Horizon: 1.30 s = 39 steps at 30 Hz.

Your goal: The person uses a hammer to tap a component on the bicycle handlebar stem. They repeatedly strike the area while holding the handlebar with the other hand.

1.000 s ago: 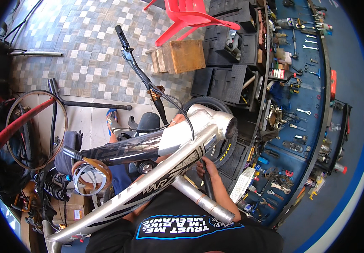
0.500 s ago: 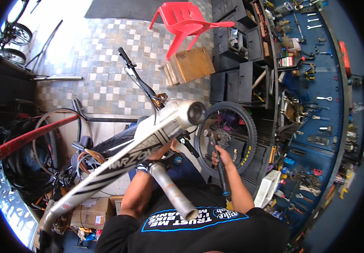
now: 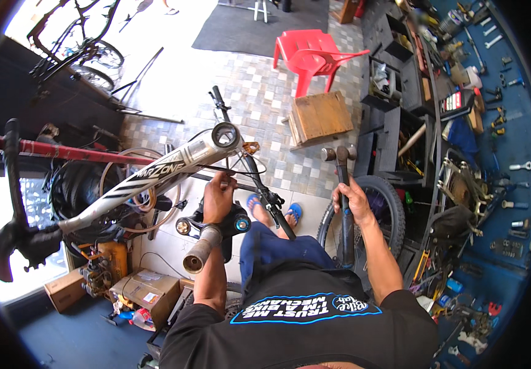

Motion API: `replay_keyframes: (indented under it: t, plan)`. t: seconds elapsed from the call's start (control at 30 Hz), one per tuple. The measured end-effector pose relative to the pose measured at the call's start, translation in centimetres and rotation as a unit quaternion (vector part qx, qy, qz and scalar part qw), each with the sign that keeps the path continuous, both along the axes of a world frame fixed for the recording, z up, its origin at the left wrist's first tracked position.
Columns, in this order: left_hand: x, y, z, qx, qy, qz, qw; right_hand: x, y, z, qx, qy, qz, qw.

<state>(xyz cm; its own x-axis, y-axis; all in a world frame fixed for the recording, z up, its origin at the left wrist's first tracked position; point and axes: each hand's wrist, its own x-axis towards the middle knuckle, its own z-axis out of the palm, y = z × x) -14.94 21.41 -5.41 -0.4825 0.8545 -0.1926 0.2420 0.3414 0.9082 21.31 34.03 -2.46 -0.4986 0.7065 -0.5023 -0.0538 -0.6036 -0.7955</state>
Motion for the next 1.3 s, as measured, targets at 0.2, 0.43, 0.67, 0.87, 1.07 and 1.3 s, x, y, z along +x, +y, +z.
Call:
replay_keyframes:
  t: [0.2,0.43,0.67,0.87,1.07,1.3]
  plan:
    - [1.2,-5.1,0.8,-0.002,-0.080,0.068,0.994,-4.8,2.7,3.7,0.075,0.000,0.133,0.988]
    - [5.2,-8.7,4.9,0.320,-0.360,0.145,0.864,-9.8,1.5,6.3,0.130,0.039,0.211,0.968]
    - [8.2,-4.5,7.9,0.427,-0.321,0.206,0.820,-15.2,1.1,8.9,0.070,0.071,0.263,0.960]
    - [9.4,-1.7,9.5,0.415,-0.324,0.294,0.797,-16.4,4.2,10.2,0.090,0.066,0.374,0.921]
    - [11.3,2.2,11.6,0.405,-0.233,0.279,0.839,-16.6,9.2,10.4,0.153,0.106,0.369,0.911]
    - [13.9,5.7,12.5,0.420,-0.165,0.331,0.829,-17.0,13.0,11.3,0.091,0.110,0.429,0.892]
